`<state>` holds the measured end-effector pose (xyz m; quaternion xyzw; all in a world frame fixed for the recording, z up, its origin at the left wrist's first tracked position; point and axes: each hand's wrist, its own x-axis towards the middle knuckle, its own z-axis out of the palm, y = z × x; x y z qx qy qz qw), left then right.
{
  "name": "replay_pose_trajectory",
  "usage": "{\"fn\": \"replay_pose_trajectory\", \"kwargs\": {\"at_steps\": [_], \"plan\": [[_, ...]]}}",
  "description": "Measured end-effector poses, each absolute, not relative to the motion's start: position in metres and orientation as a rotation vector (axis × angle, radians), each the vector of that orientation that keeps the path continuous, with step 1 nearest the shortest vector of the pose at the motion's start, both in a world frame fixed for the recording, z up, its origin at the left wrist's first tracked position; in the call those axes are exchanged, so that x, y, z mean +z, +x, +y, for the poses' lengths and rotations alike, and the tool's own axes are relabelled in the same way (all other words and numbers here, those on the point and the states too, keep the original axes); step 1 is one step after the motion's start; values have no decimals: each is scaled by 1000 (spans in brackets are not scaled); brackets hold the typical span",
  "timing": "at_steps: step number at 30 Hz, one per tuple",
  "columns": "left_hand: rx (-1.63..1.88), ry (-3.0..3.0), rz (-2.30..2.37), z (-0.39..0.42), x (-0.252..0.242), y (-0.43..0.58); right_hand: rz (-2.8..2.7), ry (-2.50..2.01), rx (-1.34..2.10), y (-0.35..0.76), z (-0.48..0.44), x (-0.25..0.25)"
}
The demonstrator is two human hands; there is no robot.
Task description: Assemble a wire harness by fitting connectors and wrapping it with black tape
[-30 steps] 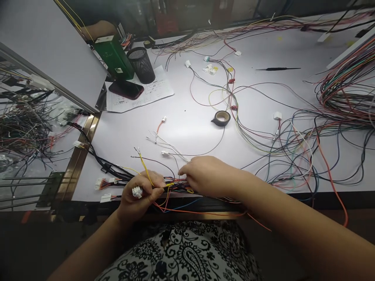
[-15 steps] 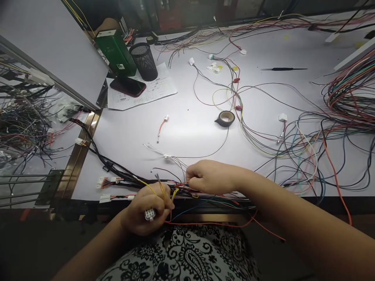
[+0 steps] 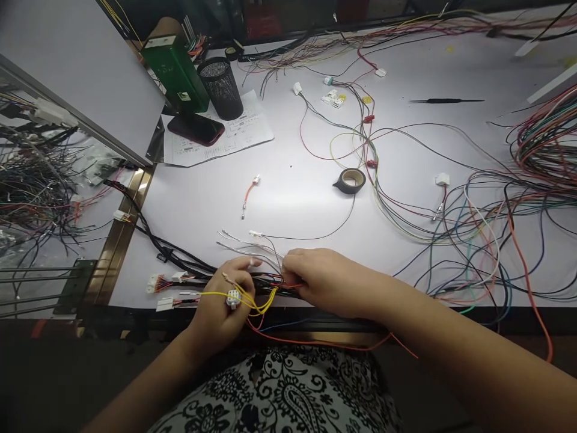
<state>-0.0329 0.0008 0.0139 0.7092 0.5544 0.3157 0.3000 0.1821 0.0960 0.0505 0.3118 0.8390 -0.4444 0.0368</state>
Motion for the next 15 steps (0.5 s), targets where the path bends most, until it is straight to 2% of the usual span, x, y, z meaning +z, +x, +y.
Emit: {"fn": "replay_pose_trajectory", "kwargs": {"at_steps": [4, 11, 15], "plan": [[710, 1694, 1571, 6, 11, -28, 2617, 976, -1417, 186, 98, 47], [724, 1671, 1555, 13, 11, -24, 2318, 1133, -1368, 195, 111, 62], [727, 1713, 1613, 16, 8, -22, 2192, 1090, -1572, 198, 116, 68]]}}
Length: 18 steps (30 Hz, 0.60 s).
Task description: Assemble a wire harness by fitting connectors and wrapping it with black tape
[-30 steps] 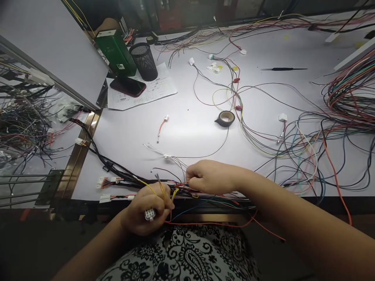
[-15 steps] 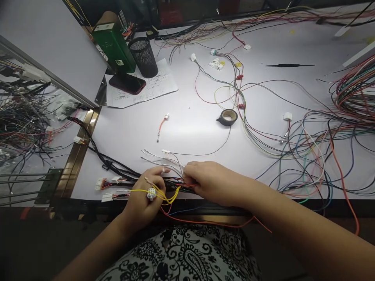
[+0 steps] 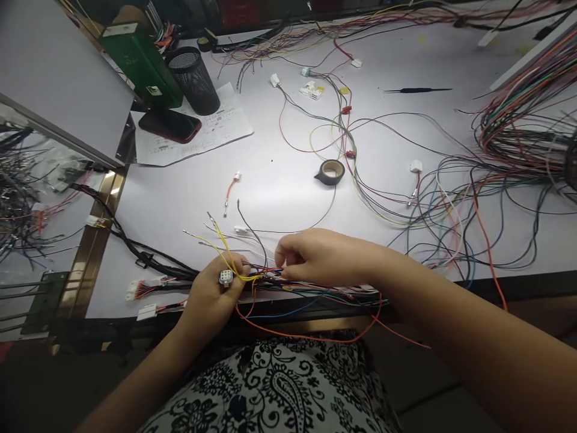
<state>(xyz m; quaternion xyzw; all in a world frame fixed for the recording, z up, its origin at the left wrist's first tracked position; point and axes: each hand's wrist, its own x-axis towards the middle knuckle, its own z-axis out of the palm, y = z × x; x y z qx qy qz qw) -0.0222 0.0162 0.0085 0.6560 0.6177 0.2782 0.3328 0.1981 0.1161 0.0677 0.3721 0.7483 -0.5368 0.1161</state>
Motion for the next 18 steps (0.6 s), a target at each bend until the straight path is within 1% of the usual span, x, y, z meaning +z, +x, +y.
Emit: {"fn": "replay_pose_trajectory", "kwargs": {"at_steps": [2, 4, 7, 14, 18], "plan": [[742, 1740, 1625, 17, 7, -22, 2142, 1098, -1683, 199, 118, 67], [759, 1783, 1623, 17, 5, -21, 2125, 1153, -1685, 200, 120, 65], [777, 1854, 1606, 16, 4, -20, 2118, 1176, -1580, 197, 123, 60], [911, 2002, 1523, 9, 0, -19, 2076, 891, -1526, 178, 129, 56], [951, 2032, 1509, 7, -3, -20, 2232, 965, -1308, 173, 125, 56]]}}
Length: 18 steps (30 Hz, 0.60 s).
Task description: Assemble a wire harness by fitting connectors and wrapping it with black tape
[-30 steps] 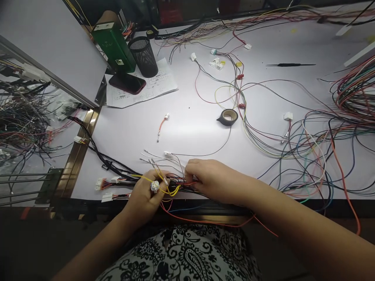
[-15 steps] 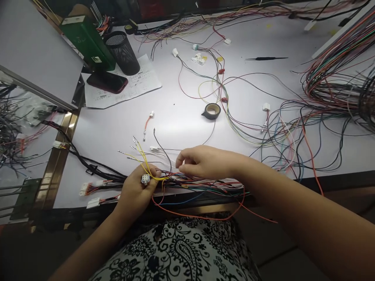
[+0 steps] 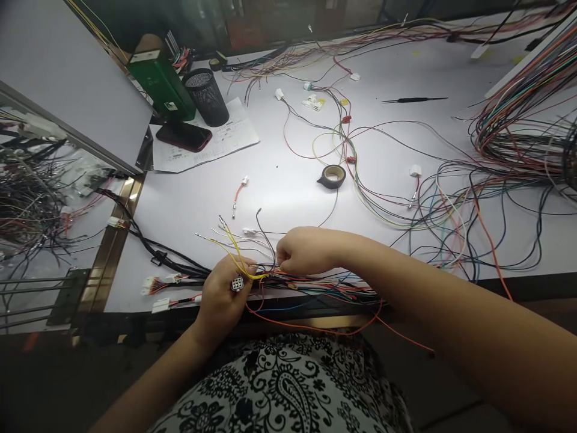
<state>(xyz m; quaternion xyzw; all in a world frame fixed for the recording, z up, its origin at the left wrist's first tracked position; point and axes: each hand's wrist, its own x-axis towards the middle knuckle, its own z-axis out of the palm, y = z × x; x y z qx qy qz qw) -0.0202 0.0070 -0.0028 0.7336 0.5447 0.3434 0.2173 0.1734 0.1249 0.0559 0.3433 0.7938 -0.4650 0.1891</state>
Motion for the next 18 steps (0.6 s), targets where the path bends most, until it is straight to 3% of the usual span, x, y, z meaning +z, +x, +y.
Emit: {"fn": "replay_pose_trajectory", "kwargs": {"at_steps": [4, 11, 18], "plan": [[921, 2033, 1504, 7, -3, -21, 2256, 1113, -1305, 177, 119, 55], [911, 2025, 1490, 8, -4, -21, 2063, 1171, -1691, 184, 113, 51], [894, 1996, 1510, 7, -4, -20, 2285, 1063, -1502, 186, 113, 45]]}}
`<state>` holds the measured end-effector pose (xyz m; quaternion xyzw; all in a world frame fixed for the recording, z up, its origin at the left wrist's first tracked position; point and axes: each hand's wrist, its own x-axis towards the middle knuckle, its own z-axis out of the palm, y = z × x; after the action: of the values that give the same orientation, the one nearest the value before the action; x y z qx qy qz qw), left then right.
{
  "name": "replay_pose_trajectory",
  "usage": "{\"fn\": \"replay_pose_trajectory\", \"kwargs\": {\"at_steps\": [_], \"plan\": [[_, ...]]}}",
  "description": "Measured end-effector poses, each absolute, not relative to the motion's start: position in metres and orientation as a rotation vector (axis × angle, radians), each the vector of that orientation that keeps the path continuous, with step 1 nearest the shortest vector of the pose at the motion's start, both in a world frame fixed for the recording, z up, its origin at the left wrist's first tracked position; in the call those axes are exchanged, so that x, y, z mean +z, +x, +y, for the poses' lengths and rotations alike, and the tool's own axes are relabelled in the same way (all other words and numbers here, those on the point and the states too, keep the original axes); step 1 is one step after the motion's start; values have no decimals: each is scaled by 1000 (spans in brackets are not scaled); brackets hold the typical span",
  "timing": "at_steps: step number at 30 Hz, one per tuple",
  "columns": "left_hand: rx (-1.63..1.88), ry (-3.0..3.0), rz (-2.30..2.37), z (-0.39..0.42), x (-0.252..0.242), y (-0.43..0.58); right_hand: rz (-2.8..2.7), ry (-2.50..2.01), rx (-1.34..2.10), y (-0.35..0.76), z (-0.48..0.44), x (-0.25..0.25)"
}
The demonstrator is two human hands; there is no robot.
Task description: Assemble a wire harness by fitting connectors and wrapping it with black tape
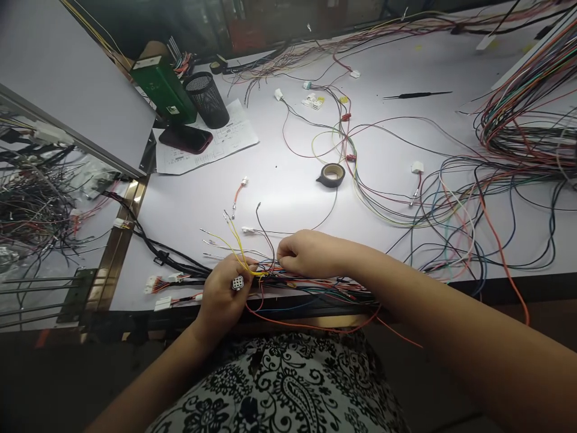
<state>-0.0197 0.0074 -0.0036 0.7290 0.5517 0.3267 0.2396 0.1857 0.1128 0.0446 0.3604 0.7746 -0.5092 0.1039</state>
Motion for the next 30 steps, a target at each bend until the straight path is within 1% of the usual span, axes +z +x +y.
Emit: {"fn": "replay_pose_trajectory", "kwargs": {"at_steps": [7, 13, 22, 27, 30], "plan": [[914, 2002, 1497, 9, -2, -18, 2267, 1119, -1651, 186, 111, 47], [878, 1992, 1551, 8, -4, -17, 2241, 1137, -1573, 184, 110, 47], [870, 2031, 1568, 8, -5, -18, 2233, 1012, -1520, 176, 115, 44], [890, 2112, 1480, 11, 0, -19, 2274, 913, -1556, 176, 116, 42], [857, 2175, 1461, 13, 0, -20, 2320, 879, -1512, 177, 115, 40]]}}
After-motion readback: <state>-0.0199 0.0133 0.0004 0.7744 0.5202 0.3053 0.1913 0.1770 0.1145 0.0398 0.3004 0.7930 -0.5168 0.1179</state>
